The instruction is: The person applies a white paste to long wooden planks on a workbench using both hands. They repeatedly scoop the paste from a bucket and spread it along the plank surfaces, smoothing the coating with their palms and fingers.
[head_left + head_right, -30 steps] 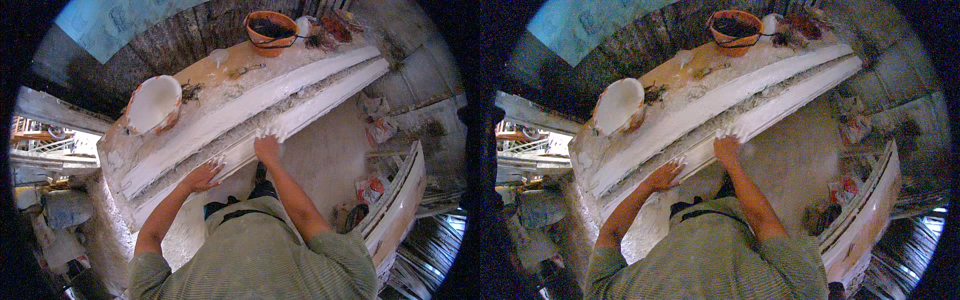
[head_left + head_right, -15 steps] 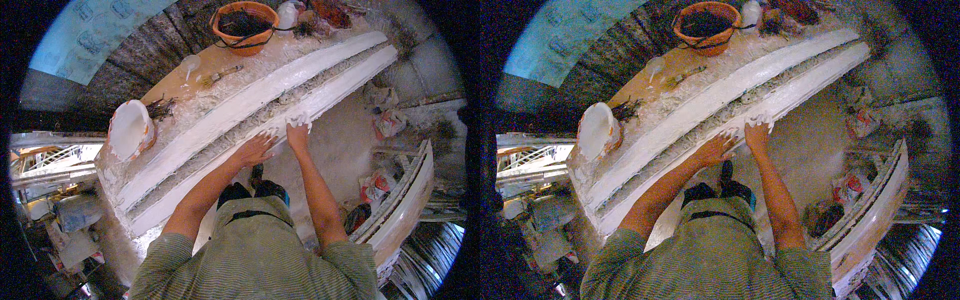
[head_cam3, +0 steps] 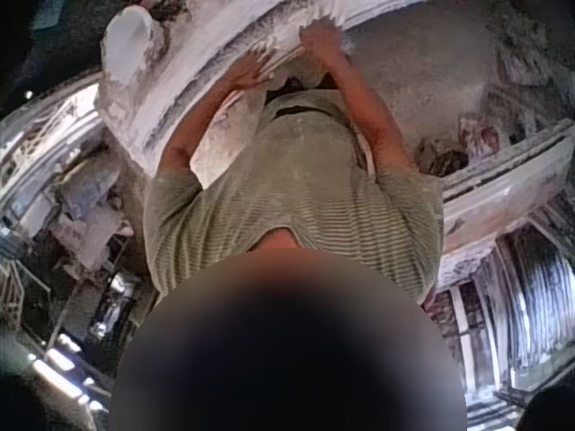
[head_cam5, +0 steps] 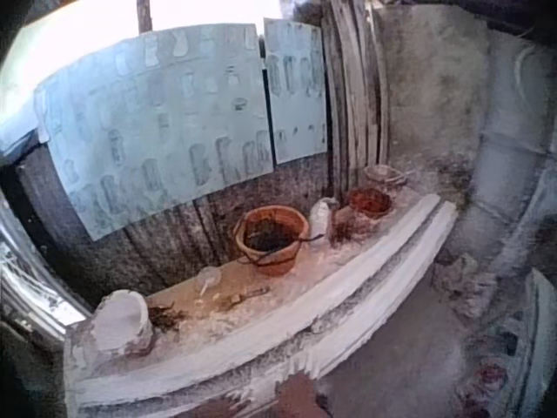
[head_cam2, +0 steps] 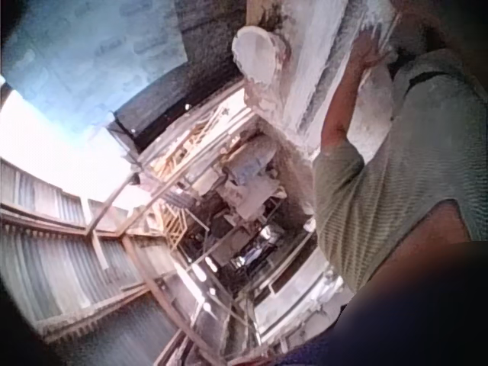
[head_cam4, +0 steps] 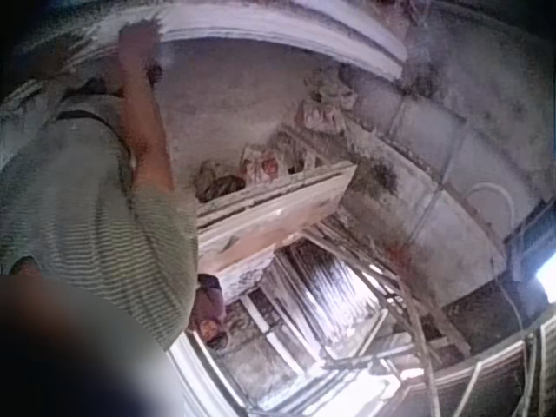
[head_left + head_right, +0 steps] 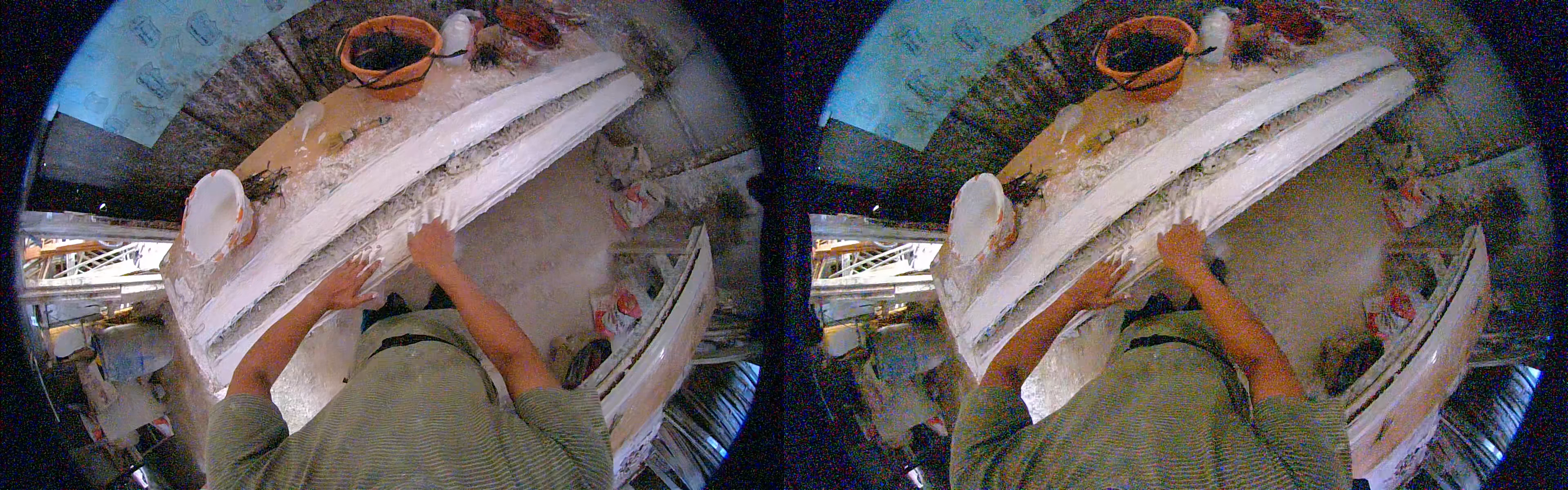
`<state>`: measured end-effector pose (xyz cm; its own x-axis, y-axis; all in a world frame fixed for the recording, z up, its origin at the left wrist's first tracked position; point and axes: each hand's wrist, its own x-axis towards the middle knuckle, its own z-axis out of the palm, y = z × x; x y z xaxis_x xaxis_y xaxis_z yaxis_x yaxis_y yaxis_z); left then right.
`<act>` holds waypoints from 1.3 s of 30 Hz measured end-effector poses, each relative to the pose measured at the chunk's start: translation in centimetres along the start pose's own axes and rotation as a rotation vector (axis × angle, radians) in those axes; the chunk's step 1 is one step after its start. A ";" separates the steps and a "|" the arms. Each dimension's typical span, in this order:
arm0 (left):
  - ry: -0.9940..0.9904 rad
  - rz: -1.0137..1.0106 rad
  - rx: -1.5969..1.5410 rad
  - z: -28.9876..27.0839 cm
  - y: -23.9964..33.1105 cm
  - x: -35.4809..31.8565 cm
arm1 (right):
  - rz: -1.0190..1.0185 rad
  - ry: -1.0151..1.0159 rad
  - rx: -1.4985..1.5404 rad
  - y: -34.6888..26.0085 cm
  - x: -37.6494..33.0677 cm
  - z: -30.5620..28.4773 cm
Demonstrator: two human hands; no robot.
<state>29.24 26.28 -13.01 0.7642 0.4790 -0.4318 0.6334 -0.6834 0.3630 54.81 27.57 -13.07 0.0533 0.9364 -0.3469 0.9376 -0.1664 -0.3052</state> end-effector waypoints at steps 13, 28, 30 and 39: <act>0.129 0.089 -0.117 -6.0 5.7 21.6 | 0.157 0.130 0.114 13.9 7.7 -7.8; 0.015 0.220 -0.072 -5.0 7.4 22.2 | -0.004 -0.211 0.053 11.7 7.7 -8.1; 0.044 0.120 -0.044 -5.1 6.7 18.4 | 0.001 -0.171 -0.027 12.4 7.9 -7.6; 0.111 -0.034 -0.096 -4.8 5.2 13.9 | 0.079 0.175 -0.029 20.9 13.1 -7.4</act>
<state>43.74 32.06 -13.14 0.7477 0.5624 -0.3531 0.6636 -0.6128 0.4291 77.63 38.62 -17.40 0.1836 0.9606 -0.2086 0.9375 -0.2349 -0.2567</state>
